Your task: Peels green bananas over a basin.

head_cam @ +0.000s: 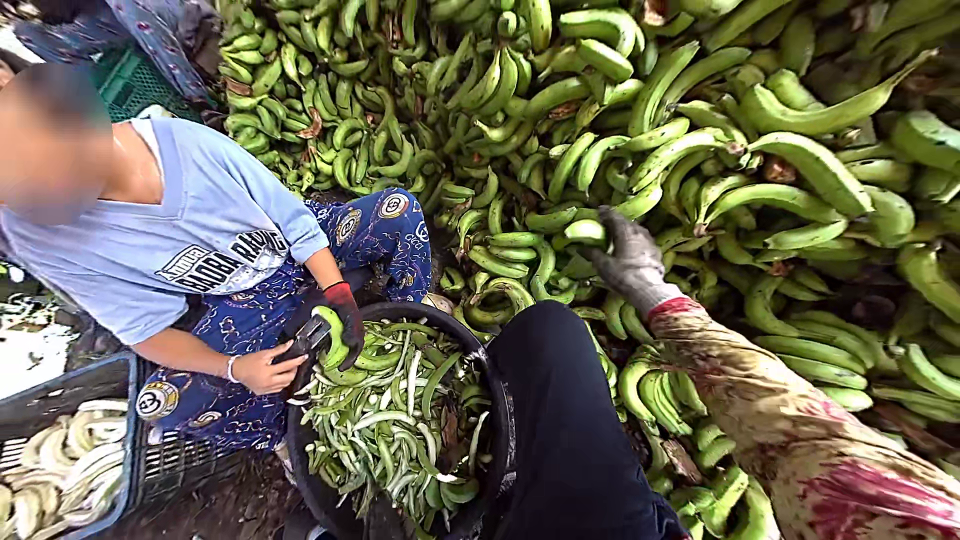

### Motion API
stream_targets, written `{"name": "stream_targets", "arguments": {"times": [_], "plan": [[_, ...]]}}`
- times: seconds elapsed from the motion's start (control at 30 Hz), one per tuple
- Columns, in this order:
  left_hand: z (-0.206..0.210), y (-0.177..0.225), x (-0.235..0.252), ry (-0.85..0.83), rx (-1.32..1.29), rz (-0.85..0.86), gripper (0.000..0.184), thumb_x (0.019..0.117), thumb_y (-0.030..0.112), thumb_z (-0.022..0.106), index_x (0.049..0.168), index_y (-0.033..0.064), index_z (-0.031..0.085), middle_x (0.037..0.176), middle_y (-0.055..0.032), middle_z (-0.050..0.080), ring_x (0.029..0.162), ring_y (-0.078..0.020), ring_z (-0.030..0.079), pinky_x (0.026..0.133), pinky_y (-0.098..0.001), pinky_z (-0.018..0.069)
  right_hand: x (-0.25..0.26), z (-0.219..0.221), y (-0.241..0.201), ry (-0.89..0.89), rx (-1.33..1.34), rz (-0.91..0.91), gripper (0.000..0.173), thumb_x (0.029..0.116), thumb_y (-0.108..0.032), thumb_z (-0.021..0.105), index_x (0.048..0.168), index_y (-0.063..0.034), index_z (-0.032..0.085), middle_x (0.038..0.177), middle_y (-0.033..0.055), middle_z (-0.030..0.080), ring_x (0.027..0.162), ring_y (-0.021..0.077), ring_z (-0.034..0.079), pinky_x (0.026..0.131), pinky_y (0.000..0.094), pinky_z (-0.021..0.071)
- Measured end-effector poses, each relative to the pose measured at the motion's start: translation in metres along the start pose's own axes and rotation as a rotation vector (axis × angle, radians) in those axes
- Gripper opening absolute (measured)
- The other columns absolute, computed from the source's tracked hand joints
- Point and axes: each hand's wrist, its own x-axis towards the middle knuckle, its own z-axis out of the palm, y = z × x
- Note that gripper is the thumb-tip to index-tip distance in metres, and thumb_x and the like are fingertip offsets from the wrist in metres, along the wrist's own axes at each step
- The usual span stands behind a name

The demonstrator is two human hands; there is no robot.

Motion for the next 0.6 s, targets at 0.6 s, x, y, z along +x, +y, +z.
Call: {"name": "stream_targets", "arguments": {"times": [0.6], "plan": [[0.091,0.063,-0.020,-0.155,0.475,0.759,0.049,0.1047,0.044,0.046,0.123,0.0058,0.071,0.113,-0.0090,0.074,0.105,-0.0163,0.069,0.096,-0.0408,0.0560,-0.167,0.091,-0.200,-0.468,1.253,0.437,0.066,0.0894,-0.053,0.071,0.140,-0.0144,0.053,0.106,0.0073,0.071,0.087,0.0198,0.070,0.073,0.0405,0.0614]]}}
